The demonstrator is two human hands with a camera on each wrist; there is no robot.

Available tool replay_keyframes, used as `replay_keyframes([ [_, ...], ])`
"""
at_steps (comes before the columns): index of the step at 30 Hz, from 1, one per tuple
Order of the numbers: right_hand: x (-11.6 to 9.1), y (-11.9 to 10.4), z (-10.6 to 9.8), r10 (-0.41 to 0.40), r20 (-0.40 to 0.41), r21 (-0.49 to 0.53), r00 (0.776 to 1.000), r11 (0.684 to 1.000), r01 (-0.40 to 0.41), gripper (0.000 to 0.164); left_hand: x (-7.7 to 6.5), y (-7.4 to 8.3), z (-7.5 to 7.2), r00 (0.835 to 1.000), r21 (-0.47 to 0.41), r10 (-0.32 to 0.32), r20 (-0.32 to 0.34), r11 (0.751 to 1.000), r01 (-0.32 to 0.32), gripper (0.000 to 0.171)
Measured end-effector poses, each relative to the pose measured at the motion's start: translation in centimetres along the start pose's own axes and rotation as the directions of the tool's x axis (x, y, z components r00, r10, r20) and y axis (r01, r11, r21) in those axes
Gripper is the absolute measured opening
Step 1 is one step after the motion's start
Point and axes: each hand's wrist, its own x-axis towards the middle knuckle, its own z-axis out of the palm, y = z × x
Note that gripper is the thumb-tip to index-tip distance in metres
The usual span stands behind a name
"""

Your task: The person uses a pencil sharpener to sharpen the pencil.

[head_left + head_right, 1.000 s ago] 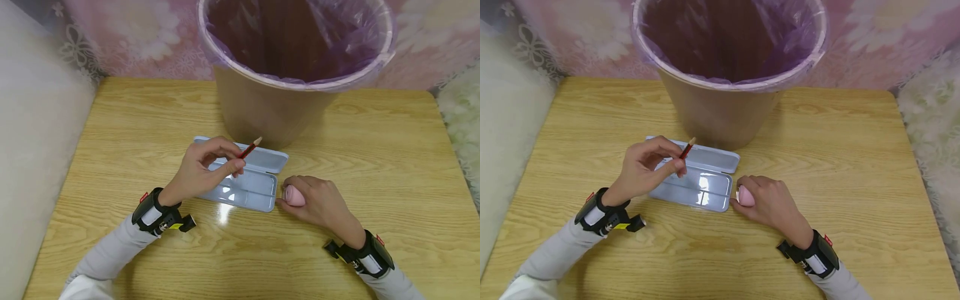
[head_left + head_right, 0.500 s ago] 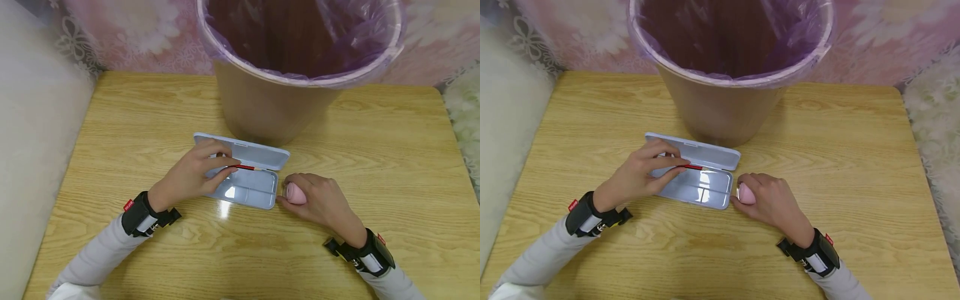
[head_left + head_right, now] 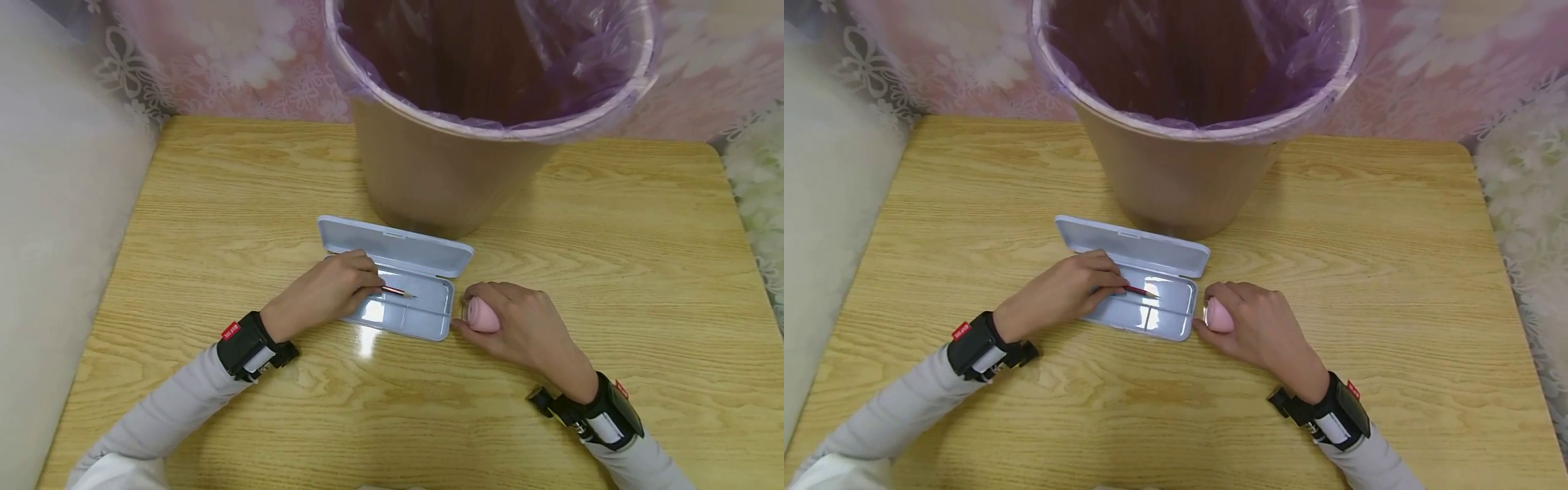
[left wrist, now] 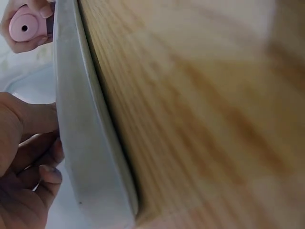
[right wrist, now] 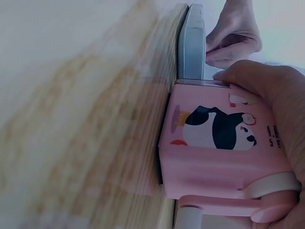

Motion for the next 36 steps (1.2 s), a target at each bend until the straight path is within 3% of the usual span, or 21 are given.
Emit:
replay_keyframes([
  [9, 0.4, 0.0, -0.2, -0.006, 0.032, -0.006, 0.999, 1.000, 0.007, 0.044, 0.0, 0.0, -0.2, 0.998, 0.072, -0.047, 0.037, 0.996, 0.044, 0.005],
  [14, 0.4, -0.6, -1.3, 0.028, 0.076, -0.042, 0.997, 0.999, -0.025, 0.077, -0.6, 0.0, -1.2, 0.997, 0.072, -0.072, 0.010, 0.995, 0.072, 0.008],
  [17, 0.4, -2.2, -2.6, -0.027, -0.044, -0.025, 0.999, 0.999, 0.026, 0.077, -1.7, 0.1, -2.4, 0.996, 0.059, -0.085, -0.020, 0.994, 0.087, 0.011],
  [19, 0.4, -3.9, -3.4, -0.095, -0.149, -0.011, 0.984, 0.995, 0.095, 0.062, -2.9, 0.2, -3.1, 0.996, 0.069, -0.090, -0.018, 0.993, 0.091, 0.013],
  [21, 0.1, -5.8, -3.6, -0.150, -0.195, -0.007, 0.969, 0.988, 0.152, 0.047, -4.2, 0.3, -3.4, 0.996, 0.079, -0.091, 0.001, 0.993, 0.091, 0.017],
  [23, -0.2, -7.5, -3.3, -0.174, -0.136, -0.024, 0.975, 0.985, 0.173, 0.041, -5.3, 0.5, -3.4, 0.994, 0.100, -0.102, 0.027, 0.990, 0.099, 0.021],
  [26, -0.6, -8.9, -2.2, -0.134, 0.069, -0.094, 0.989, 0.986, 0.140, 0.026, -6.5, 0.7, -3.1, 0.993, 0.139, -0.111, 0.043, 0.985, 0.104, 0.022],
  [30, -0.1, -9.2, -0.8, -0.057, 0.275, -0.191, 0.960, 0.975, 0.113, 0.055, -7.2, 0.8, -2.6, 0.994, 0.171, -0.108, 0.018, 0.980, 0.104, 0.016],
  [33, 0.6, -9.0, 0.3, -0.052, 0.323, -0.207, 0.945, 0.970, 0.124, 0.049, -7.9, 0.8, -2.3, 0.994, 0.161, -0.108, -0.005, 0.981, 0.108, 0.013],
  [36, 1.3, -8.6, 1.2, -0.067, 0.313, -0.199, 0.948, 0.971, 0.134, 0.042, -8.7, 0.7, -2.3, 0.993, 0.153, -0.118, -0.025, 0.981, 0.120, 0.012],
])
